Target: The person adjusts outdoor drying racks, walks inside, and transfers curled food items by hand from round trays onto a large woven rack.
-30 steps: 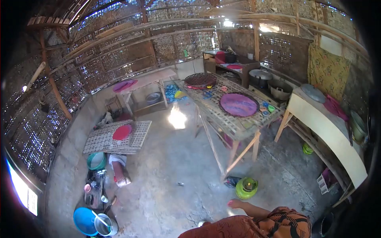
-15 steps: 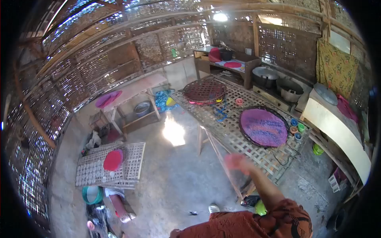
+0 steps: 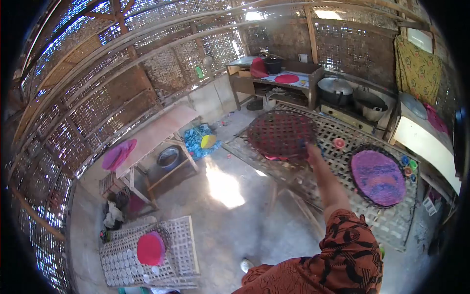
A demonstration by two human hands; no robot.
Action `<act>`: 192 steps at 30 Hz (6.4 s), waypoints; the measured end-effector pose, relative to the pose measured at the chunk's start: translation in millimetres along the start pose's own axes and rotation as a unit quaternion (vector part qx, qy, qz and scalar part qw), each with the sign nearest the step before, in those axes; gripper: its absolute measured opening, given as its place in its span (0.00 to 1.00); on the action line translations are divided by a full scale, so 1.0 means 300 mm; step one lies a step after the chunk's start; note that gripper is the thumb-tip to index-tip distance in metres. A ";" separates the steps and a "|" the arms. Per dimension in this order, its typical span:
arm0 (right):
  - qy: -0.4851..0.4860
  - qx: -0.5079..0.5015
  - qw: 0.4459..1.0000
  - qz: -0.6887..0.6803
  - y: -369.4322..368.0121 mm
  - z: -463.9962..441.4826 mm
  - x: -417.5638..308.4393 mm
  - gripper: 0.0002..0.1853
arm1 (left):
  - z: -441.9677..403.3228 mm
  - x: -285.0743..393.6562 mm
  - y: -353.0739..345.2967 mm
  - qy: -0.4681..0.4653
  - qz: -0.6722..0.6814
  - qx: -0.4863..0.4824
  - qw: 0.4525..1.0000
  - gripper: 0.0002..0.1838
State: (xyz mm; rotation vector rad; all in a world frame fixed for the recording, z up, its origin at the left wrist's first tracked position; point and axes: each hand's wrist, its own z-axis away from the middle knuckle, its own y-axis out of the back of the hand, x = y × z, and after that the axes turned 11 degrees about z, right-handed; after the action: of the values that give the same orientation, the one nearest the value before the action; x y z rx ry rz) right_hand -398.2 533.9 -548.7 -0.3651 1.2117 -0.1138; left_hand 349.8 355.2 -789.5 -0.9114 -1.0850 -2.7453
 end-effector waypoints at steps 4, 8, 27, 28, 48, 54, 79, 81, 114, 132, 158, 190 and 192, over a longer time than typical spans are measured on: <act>0.035 0.120 0.988 0.095 -0.022 -0.099 0.020 0.06 | -0.249 -0.052 0.351 0.024 -0.039 -0.014 0.999 0.18; 0.145 0.094 0.983 0.065 -0.051 -0.056 -0.034 0.06 | -0.521 -0.213 0.733 0.021 -0.148 -0.011 0.989 0.18; -0.013 -0.125 0.985 0.115 -1.862 -0.414 0.048 0.24 | -1.930 1.863 1.776 -0.208 0.678 -0.146 0.690 0.15; -0.032 -0.131 0.974 0.183 -1.967 -0.448 0.044 0.28 | -1.969 1.867 1.859 -0.169 0.717 -0.152 0.659 0.15; -0.160 0.637 0.540 0.526 -1.489 -0.897 -0.102 0.25 | -3.786 2.484 2.276 -0.239 0.431 0.175 0.852 0.20; -0.074 0.501 0.441 0.741 -1.471 -0.990 0.037 0.25 | -3.883 2.764 2.042 -0.287 0.392 0.207 0.849 0.20; 0.180 0.741 0.638 0.110 -0.604 -0.498 -0.293 0.25 | -1.982 3.558 0.395 -0.784 -0.161 -0.590 0.108 0.33; 0.027 0.826 0.453 0.335 -0.632 -0.366 -0.280 0.28 | -1.949 3.608 0.332 -0.786 -0.136 -0.594 0.105 0.33; -0.122 0.817 0.464 0.320 -1.597 -0.572 -0.041 0.40 | -1.920 3.645 0.066 -0.662 -0.053 -0.735 0.137 0.20; 0.496 0.779 0.160 -0.347 -2.493 -0.524 0.596 0.10 | -1.947 3.615 0.121 -0.721 0.049 -0.690 0.040 0.21; -0.616 0.467 -0.484 -0.411 -4.088 -2.078 1.437 0.34 | -1.752 2.812 1.101 -0.675 0.181 -0.693 -0.176 0.15; 0.347 0.707 0.615 0.042 -1.626 0.458 0.284 0.13 | -0.191 1.924 1.291 -0.174 -0.249 -0.939 -0.160 0.14; 0.381 0.757 0.514 0.136 -1.462 0.621 0.352 0.10 | -0.367 1.896 1.381 -0.021 -0.110 -0.915 -0.388 0.04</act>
State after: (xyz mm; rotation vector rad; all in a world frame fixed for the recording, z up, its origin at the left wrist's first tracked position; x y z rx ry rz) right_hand -140.7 133.7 -440.2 1.6148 1.5141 -1.0740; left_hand -70.1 64.6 -292.9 -0.2802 -2.3337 -0.0676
